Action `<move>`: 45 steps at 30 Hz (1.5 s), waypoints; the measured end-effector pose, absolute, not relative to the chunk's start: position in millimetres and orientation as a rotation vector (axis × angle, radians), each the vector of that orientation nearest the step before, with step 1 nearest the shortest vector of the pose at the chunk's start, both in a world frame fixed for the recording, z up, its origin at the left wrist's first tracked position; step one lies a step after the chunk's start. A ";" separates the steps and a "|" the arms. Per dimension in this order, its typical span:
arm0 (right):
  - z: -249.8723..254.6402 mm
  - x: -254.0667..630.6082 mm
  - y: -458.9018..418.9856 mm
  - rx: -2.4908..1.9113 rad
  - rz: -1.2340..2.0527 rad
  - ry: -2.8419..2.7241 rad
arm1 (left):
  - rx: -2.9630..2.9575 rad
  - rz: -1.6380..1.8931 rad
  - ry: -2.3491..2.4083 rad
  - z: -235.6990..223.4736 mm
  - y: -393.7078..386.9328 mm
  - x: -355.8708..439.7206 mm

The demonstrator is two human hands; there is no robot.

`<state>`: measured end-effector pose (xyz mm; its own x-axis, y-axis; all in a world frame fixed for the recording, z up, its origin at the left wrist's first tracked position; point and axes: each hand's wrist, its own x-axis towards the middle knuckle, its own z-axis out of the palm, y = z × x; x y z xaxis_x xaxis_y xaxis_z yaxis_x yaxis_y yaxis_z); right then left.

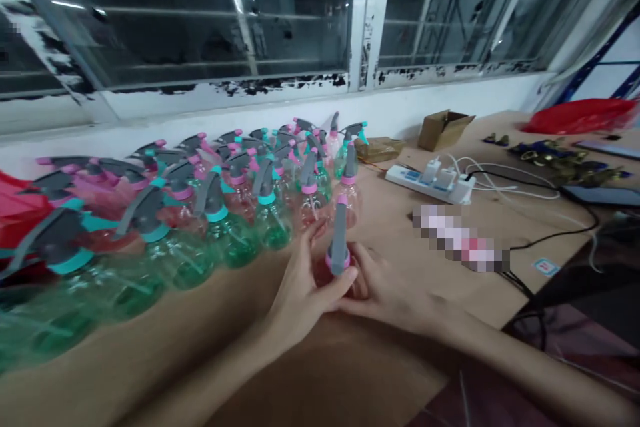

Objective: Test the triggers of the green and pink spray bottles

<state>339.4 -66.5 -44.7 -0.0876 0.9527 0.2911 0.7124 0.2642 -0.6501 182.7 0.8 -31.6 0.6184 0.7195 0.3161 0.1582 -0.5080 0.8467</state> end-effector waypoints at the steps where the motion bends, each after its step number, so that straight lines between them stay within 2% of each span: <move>1: -44.9 351.6 -67.9 -1.563 0.425 -1.839 | 2.023 0.787 0.679 -37.1 2.0 183.9; 11: -55.5 464.6 -34.9 -1.807 0.033 -1.739 | 2.389 0.650 0.797 -78.6 25.0 179.8; 17: -59.1 494.7 -0.5 -1.780 -0.004 -1.681 | 2.461 0.639 0.755 -80.5 22.1 189.7; 36: -67.8 496.6 16.1 -1.783 0.044 -1.611 | 2.476 0.659 0.580 -79.4 21.3 253.0; 45: -65.9 447.7 -45.3 -1.872 -0.155 -1.491 | 2.481 0.686 0.585 -72.1 23.2 241.8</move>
<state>447.7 -45.3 -65.9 0.3216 0.7991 0.5079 0.8863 -0.0653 -0.4585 241.8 23.2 -72.1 0.7812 0.5159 0.3515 0.2659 -0.7844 0.5604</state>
